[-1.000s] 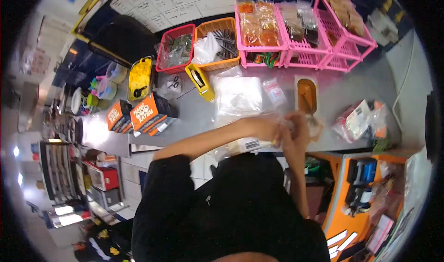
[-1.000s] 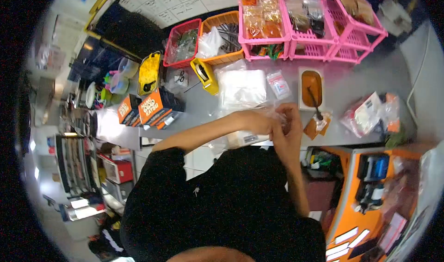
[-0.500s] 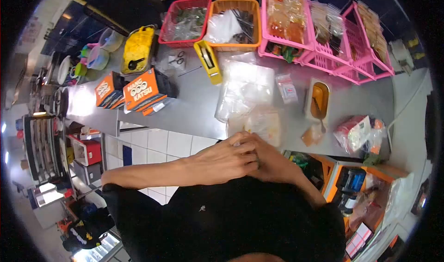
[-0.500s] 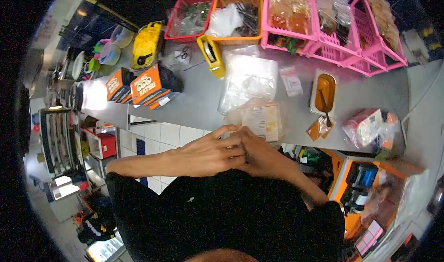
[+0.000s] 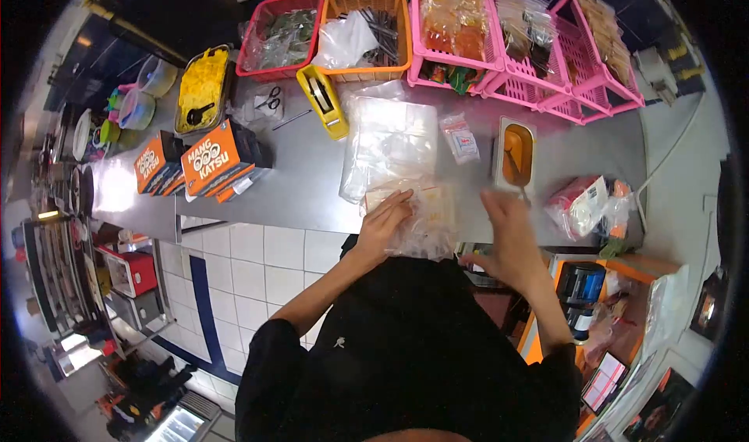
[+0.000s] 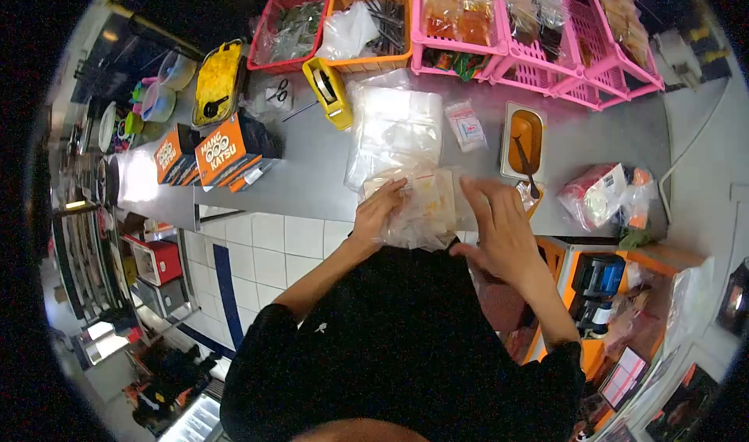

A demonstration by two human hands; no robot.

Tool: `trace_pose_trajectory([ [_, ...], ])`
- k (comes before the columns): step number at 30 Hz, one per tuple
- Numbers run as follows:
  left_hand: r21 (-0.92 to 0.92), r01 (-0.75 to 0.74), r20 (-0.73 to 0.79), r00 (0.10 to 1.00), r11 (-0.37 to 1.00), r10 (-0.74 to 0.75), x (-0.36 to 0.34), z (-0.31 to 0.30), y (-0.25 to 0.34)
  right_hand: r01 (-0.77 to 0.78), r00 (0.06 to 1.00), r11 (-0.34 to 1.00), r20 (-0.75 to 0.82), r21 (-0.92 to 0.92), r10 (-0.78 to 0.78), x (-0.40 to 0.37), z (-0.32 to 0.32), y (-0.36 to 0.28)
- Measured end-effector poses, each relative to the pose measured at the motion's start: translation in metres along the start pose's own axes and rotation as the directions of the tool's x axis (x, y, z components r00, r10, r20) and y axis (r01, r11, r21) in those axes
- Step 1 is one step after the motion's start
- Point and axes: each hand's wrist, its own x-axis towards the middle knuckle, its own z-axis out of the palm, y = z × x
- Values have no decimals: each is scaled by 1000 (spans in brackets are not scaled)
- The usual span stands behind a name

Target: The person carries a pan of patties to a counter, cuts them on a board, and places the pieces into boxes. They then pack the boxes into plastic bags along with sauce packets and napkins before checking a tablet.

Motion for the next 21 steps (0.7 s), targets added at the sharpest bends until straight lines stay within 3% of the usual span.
trace_pose_trajectory([
  [1, 0, 3, -7, 1000, 1000, -3, 1, 3, 3, -100, 994, 983, -58, -155, 92, -1, 10, 10],
  [3, -111, 69, 9, 998, 991, -68, 8, 8, 9, 93, 989, 993, 107, 79, -101, 16, 58, 29],
  [4, -106, 65, 3, 998, 992, -65, 9, 3, 16, 148, 988, 989, 38, 29, -149, 18, 85, 36],
  [6, 171, 71, 68, 994, 983, -83, 8, -12, 31, 215, 976, 976, -39, -31, -216, 25, 123, 59],
  [9, 198, 190, 121, 969, 962, -216, -18, -12, 54, 192, 973, 981, -121, -38, -195, 36, 135, 75],
  [11, 277, 284, 162, 928, 918, -336, -31, -1, 70, 293, 932, 955, -237, 48, -274, 43, 131, 52],
  [12, 280, 283, 160, 928, 917, -336, -33, 9, 71, 297, 931, 954, -239, 49, -277, 44, 128, 40],
  [14, 331, 487, 165, 813, 808, -558, -20, 26, 79, 102, 990, 991, -104, 93, -92, 46, 118, 12],
  [16, 363, 553, 171, 752, 750, -637, -8, 43, 88, 87, 991, 983, -119, 159, -69, 39, 119, -12],
  [18, 227, 582, -236, 811, 781, -536, -11, 70, 75, 102, 986, 975, -152, 196, -72, 28, 125, -24],
  [19, 162, 570, -427, 776, 806, -463, -13, 83, 68, 47, 998, 990, -41, 132, -41, 21, 121, -31],
  [20, 100, 541, -602, 701, 835, -382, -14, 94, 61, 47, 998, 990, -45, 129, -42, 13, 119, -30],
  [21, 70, 522, -678, 650, 850, -344, -11, 95, 66, 192, 979, 972, -95, 135, -180, 4, 118, -27],
])
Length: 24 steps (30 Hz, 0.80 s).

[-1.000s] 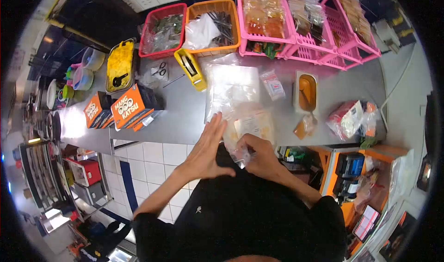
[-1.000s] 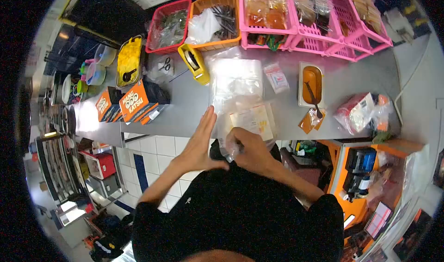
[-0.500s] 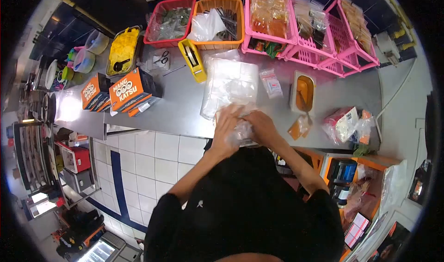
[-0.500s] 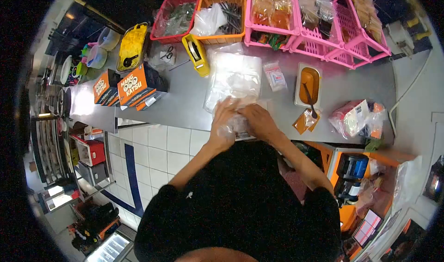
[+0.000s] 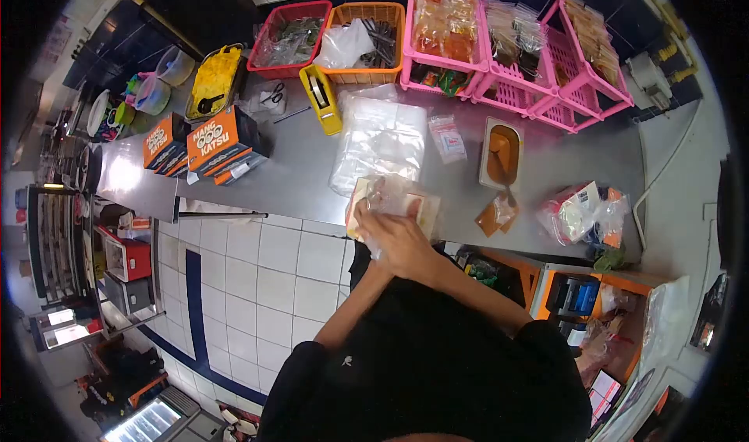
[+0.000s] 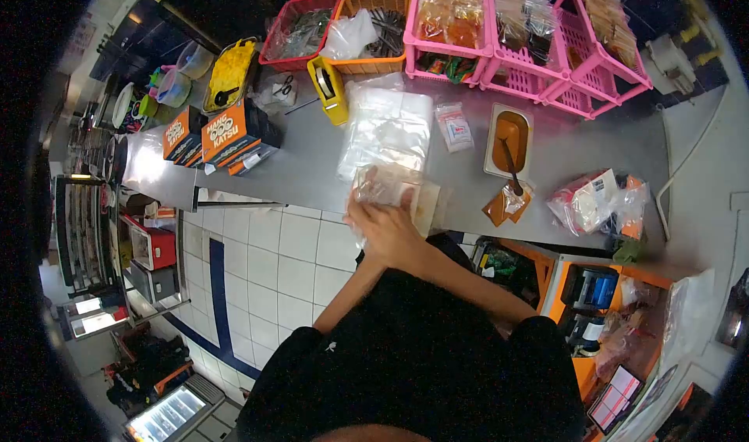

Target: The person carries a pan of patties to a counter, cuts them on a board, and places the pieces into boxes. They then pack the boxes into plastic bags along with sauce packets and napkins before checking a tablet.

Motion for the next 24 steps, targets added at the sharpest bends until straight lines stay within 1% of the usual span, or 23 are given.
trace_pose_trajectory([
  [1, -38, -4, -100, 995, 999, 0, 6, -2, 13, 56, 997, 998, 52, -4, -55, -9, -6, -4],
  [2, 100, 29, -18, 999, 995, -28, 10, -11, 27, 111, 988, 994, 104, -3, -110, -19, -13, -8],
  [3, 239, 53, 56, 996, 970, -68, 16, -19, 37, 109, 988, 994, 110, -3, -108, -25, -23, -10],
  [4, 206, -84, 33, 996, 975, 79, 13, -14, 18, 115, 977, 989, 168, 93, -129, -32, -34, -12],
  [5, 211, -80, 34, 997, 974, 74, 11, -10, 2, 113, 963, 975, 219, 190, -155, -37, -45, -16],
  [6, 120, -237, 120, 967, 964, 223, 11, -10, -9, 111, 963, 974, 221, 197, -155, -38, -66, -22],
  [7, 15, -383, 188, 908, 924, 374, 14, -13, -16, 25, 918, 898, 345, 439, -195, -31, -96, -28],
  [8, -74, -481, 216, 847, 874, 485, 20, -21, -13, -95, 857, 767, 445, 635, -262, -19, -120, -31],
  [9, -79, -484, 218, 845, 872, 489, 18, -29, -8, 6, 912, 787, 319, 617, -257, 2, -140, -33],
  [10, -359, -198, 297, 902, 912, 313, 10, -39, -1, 99, 949, 806, 190, 583, -253, 24, -152, -27],
  [11, -346, -382, 295, 823, 857, 486, 23, -54, 21, 192, 941, 837, 147, 513, -306, 47, -146, -19],
  [12, -344, -549, 282, 713, 762, 641, 37, -68, 43, 285, 927, 856, 103, 431, -360, 72, -131, -13],
  [13, -433, -570, 309, 633, 698, 709, 44, -84, 64, 149, 807, 834, 423, 530, -413, 96, -103, -3],
  [14, -490, -629, 309, 521, 603, 795, 46, -96, 75, -13, 579, 817, 671, 576, -463, 111, -71, 5],
  [15, -553, -666, 303, 399, 500, 866, 47, -108, 86, -15, 596, 818, 662, 575, -455, 112, -43, 8],
  [16, -584, -668, 319, 334, 461, 887, 54, -121, 99, -197, 238, 891, 901, 410, -362, 113, -18, 8],
  [17, -612, -667, 334, 268, 424, 904, 61, -134, 107, -290, -182, 940, 954, 179, -237, 116, -6, 7],
  [18, -614, -666, 334, 266, 423, 904, 59, -144, 107, -292, -180, 939, 954, 180, -238, 113, -14, 7],
  [20, -552, -553, 346, 529, 624, 775, 52, -155, 105, -537, 30, 821, 977, 195, -212, 97, -43, 17],
  [21, -550, -544, 349, 540, 633, 766, 47, -156, 100, -543, 18, 818, 976, 190, -215, 90, -42, 23],
  [22, -525, -498, 301, 649, 690, 698, 42, -153, 92, -657, 75, 726, 976, 204, -206, 86, -37, 28],
  [23, -505, -450, 250, 740, 736, 624, 42, -152, 87, -752, 140, 618, 972, 228, -188, 84, -35, 34],
  [24, -519, -412, 225, 779, 749, 585, 44, -150, 91, -773, 191, 572, 961, 274, -202, 85, -42, 32],
])
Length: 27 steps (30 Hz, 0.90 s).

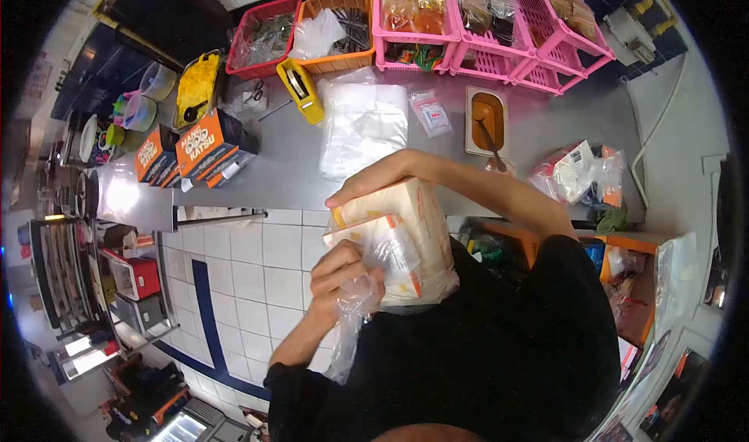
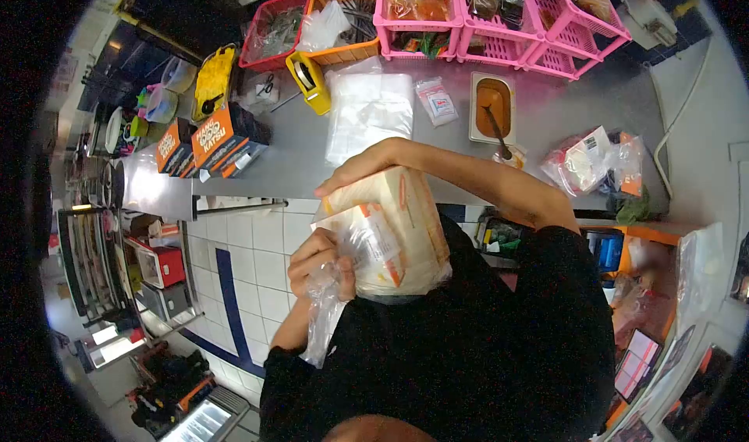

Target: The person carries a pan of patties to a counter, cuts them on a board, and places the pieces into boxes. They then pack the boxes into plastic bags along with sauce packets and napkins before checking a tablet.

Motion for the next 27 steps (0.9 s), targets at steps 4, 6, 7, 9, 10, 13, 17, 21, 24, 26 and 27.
trace_pose_trajectory([
  [4, -20, -7, 93, 996, 1000, 9, 10, -18, -10, -45, 994, 994, -107, -100, 34, 16, -5, -16],
  [6, -24, 19, 141, 990, 1000, -15, -6, -29, -26, 7, 998, 986, -57, -169, -17, 25, -9, -26],
  [7, -33, -33, 150, 988, 999, 37, -4, -33, -36, 71, 997, 969, -7, -235, -75, 31, -14, -38],
  [9, -52, -135, 168, 976, 990, 142, 0, -41, -55, 329, 943, 840, 201, -433, -265, 47, -18, -64],
  [10, -56, -288, 144, 945, 956, 294, 18, -45, -57, 429, 903, 736, 259, -523, -343, 44, -9, -90],
  [13, 76, -504, 125, 861, 861, 493, 38, -74, -93, 302, 940, 665, 98, -683, -326, 47, -8, -113],
  [17, 309, -630, 248, 777, 713, 579, 65, -104, -166, 9, 672, 756, -556, -654, -489, 51, -41, -83],
  [21, 240, -617, 357, 774, 750, 523, 77, -111, -213, -173, -256, 806, -764, -567, -592, 75, -2, -12],
  [24, 168, -568, 467, 766, 806, 442, 78, -131, -234, 23, -232, 950, -926, -312, -299, 93, 48, 4],
  [26, 210, -464, 569, 774, 861, 278, 61, -136, -243, -32, 114, 527, -527, -850, -843, 102, 55, 2],
  [27, 280, -365, 636, 763, 888, 113, 53, -140, -245, -18, 97, 539, -538, -842, -837, 114, 56, 5],
])
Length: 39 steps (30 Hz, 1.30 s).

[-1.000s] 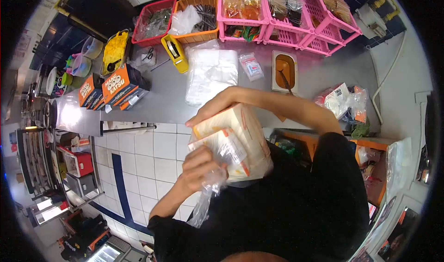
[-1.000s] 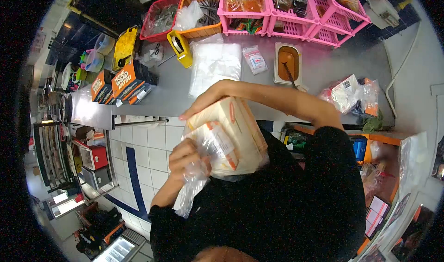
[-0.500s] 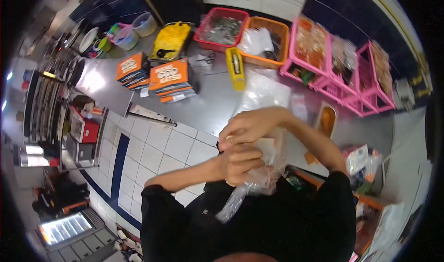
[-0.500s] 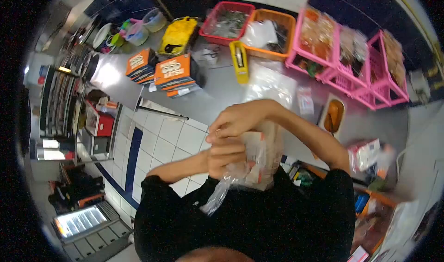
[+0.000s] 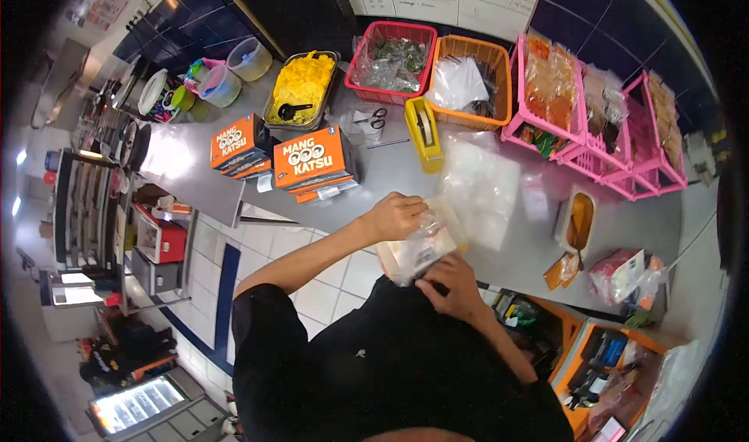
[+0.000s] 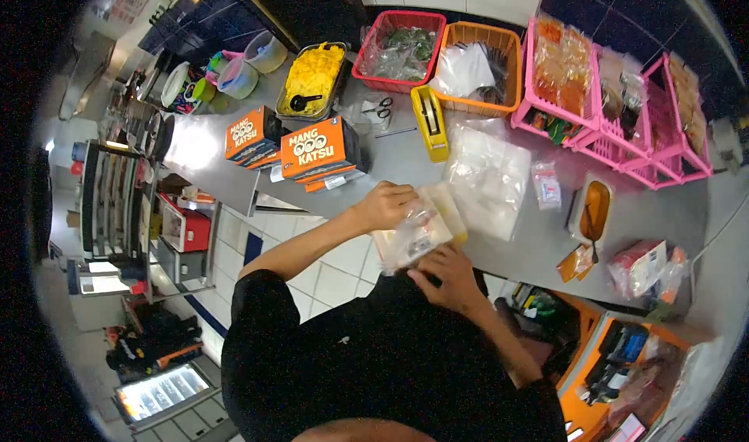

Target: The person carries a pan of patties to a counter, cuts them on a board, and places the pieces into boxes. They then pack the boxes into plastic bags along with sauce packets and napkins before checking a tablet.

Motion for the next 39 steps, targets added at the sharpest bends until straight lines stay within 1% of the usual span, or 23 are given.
trace_pose_trajectory([
  [1, 1, -1, 16, 1000, 1000, 1, -8, 4, 2, -171, 984, 984, -31, 47, 173, 0, 13, 5],
  [2, -90, 144, -1, 990, 986, -144, -12, 10, 3, -322, 943, 942, -51, 92, 327, 7, 20, 11],
  [3, -184, 284, -9, 957, 941, -290, -14, 14, 6, -331, 938, 939, -139, -89, 318, 21, 19, 9],
  [4, -173, 285, -11, 957, 943, -291, -15, 16, 13, -322, 941, 943, -139, -85, 309, 30, 29, 15],
  [6, -352, 480, -134, 824, 804, -551, -22, 19, 30, -181, 938, 983, -306, -23, 166, 38, 61, 32],
  [7, -223, 696, -4, 699, 682, -715, -31, 12, 31, -179, 937, 984, -307, -12, 167, 38, 75, 40],
  [8, -215, 700, -9, 696, 681, -718, -35, 7, 32, -166, 921, 985, -348, 53, 174, 39, 85, 50],
  [10, -303, 863, 204, 474, 405, -856, -18, -25, 43, -141, 906, 983, -385, 117, 176, 44, 93, 54],
  [12, -335, 853, 202, 480, 400, -854, -24, -31, 44, -113, 923, 993, -366, 43, 121, 48, 97, 51],
  [13, -358, 829, 200, 518, 430, -832, -26, -34, 44, -114, 922, 992, -367, 48, 123, 52, 97, 50],
  [16, -352, 807, 280, 574, 473, -770, -19, -63, 53, -208, 926, 978, -328, -26, 189, 57, 93, 42],
  [18, -394, 656, 319, 754, 644, -573, -15, -81, 54, -167, 940, 986, -299, 24, 166, 64, 90, 39],
  [20, -489, 638, 407, 770, 595, -491, 1, -118, 40, -211, 933, 977, -298, 6, 203, 63, 95, 44],
  [21, -519, 641, 446, 767, 565, -461, 13, -135, 21, -186, 935, 982, -313, -28, 168, 56, 101, 53],
  [23, -367, 603, 294, 797, 708, -527, 32, -138, -45, -172, 944, 984, -295, -49, 151, 50, 99, 54],
  [24, -156, 562, 218, 822, 812, -526, 41, -127, -92, -181, 939, 982, -305, -53, 156, 49, 96, 51],
  [25, -12, 565, 226, 805, 825, -548, 41, -108, -146, -191, 943, 980, -289, -63, 165, 49, 93, 48],
  [26, 83, 598, 289, 751, 797, -593, 34, -76, -205, -204, 945, 976, -275, -72, 177, 48, 92, 46],
  [28, 254, 395, 463, 751, 883, -470, 15, -18, -298, -235, 936, 970, -285, -69, 206, 44, 91, 45],
  [29, 242, 377, 479, 755, 894, -448, 7, 1, -316, -251, 933, 966, -282, -61, 224, 42, 91, 45],
  [31, 339, 108, 648, 693, 934, -316, 8, 23, -333, -293, 926, 953, -268, -72, 265, 36, 90, 43],
  [35, 306, 74, 730, 622, 949, -284, 2, 43, -340, -382, 896, 924, -255, -19, 365, 36, 87, 37],
  [39, 275, 42, 730, 641, 961, -237, -7, 50, -352, -417, 863, 904, -272, 91, 425, 36, 87, 33],
])
